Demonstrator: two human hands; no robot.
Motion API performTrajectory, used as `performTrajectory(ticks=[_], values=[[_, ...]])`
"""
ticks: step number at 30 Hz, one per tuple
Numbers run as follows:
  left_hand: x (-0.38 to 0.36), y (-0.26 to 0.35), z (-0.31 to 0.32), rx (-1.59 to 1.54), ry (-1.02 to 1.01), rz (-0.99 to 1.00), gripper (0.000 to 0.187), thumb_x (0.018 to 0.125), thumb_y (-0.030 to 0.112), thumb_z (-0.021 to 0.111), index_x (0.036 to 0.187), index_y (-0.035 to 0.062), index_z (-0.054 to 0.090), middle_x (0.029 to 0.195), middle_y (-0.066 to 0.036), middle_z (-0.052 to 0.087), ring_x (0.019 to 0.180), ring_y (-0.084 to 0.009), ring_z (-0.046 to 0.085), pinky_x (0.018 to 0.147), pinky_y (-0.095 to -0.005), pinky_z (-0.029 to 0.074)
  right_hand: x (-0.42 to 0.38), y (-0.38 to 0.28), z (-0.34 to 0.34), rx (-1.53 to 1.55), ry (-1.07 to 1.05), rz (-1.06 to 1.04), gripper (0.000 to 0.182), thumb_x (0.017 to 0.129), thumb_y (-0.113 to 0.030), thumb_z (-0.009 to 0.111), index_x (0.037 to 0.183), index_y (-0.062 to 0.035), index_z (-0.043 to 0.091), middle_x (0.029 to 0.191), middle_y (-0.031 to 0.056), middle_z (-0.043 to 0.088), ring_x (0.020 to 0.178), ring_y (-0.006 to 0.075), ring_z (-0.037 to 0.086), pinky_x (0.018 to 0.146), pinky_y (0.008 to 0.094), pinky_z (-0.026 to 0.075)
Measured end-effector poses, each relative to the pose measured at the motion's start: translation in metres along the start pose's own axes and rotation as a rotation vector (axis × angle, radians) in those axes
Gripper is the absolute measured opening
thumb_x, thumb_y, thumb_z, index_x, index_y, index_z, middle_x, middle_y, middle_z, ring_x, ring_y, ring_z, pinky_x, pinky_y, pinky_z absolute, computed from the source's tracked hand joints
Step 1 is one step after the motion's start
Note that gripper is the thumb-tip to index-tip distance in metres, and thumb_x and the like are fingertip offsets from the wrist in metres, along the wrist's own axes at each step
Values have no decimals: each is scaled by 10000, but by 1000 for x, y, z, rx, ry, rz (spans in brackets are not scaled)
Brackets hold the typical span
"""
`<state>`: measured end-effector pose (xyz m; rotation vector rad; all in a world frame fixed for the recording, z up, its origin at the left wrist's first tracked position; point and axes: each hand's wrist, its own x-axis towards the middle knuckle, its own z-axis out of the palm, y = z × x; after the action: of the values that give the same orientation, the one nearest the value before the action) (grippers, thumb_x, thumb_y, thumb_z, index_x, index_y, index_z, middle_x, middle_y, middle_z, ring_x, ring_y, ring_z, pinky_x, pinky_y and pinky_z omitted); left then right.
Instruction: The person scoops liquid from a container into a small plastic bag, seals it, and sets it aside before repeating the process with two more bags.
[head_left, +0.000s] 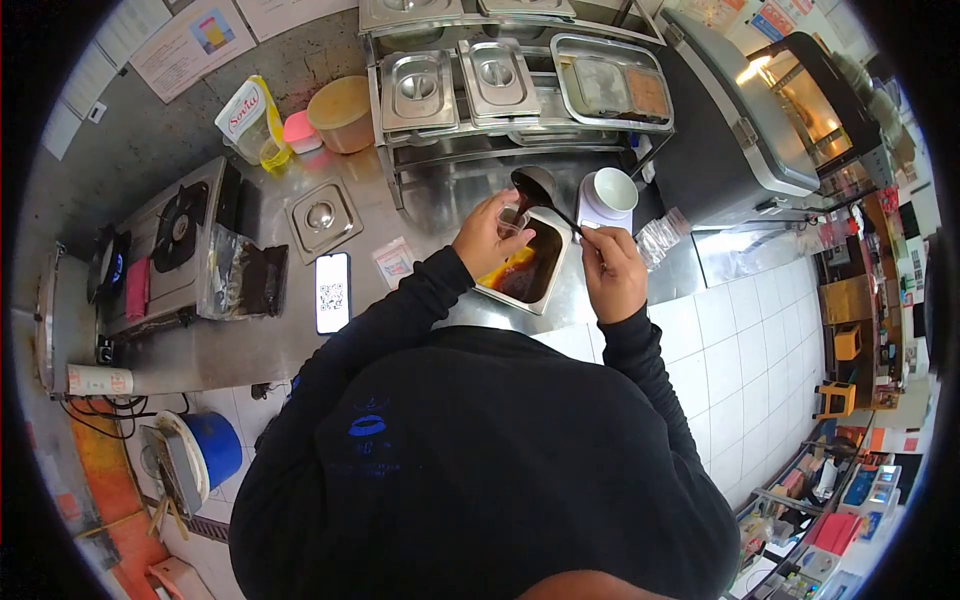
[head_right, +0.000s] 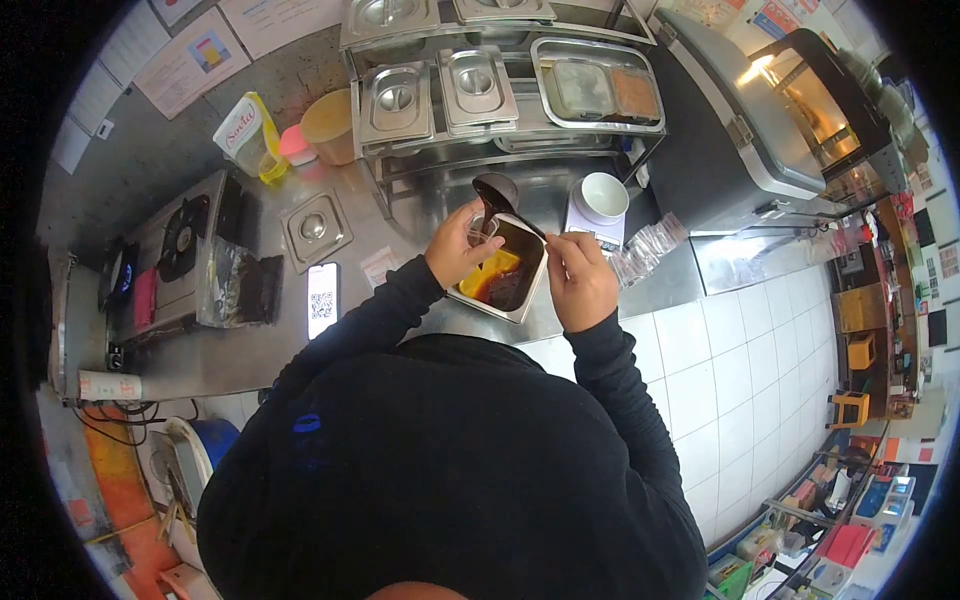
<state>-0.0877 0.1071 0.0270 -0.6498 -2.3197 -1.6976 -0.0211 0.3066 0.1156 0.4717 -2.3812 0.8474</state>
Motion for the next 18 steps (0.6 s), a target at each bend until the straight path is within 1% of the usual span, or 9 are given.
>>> performTrajectory(ticks=[3,6,9,12,18], values=[[0,-9,2,151,54,119,568,800,291,719,1215,-16,482,1152,-223,551,974,-334,598,825,-348,497,3,-6,-3,-1,53,-48,139,791,-6,660,923,-51,653,868,74,612,707,245,617,604,322,488],[0,-5,-1,170,-3,54,535,800,288,719,1187,-4,493,1116,-208,562,922,-323,608,802,-350,499,-1,-5,0,-47,49,-103,158,771,3,666,917,-56,650,863,65,611,728,244,617,615,329,492],[0,8,-3,30,-16,11,423,821,251,707,1121,9,534,1026,-145,597,919,-256,608,784,-330,499,-6,0,7,-83,30,-157,171,761,6,667,919,-56,646,858,63,609,743,247,616,626,334,496],[-1,7,-3,41,-32,-16,414,829,245,700,1130,16,533,1014,-138,602,914,-242,611,774,-329,502,-10,2,12,-74,4,-155,164,764,3,664,916,-57,644,856,66,607,750,252,616,633,336,498],[-1,-3,1,53,-11,4,436,836,219,693,1178,18,513,1019,-128,604,926,-226,612,795,-324,497,-9,0,12,-63,-3,-141,152,773,-5,662,917,-51,648,849,74,609,729,255,615,626,331,497]])
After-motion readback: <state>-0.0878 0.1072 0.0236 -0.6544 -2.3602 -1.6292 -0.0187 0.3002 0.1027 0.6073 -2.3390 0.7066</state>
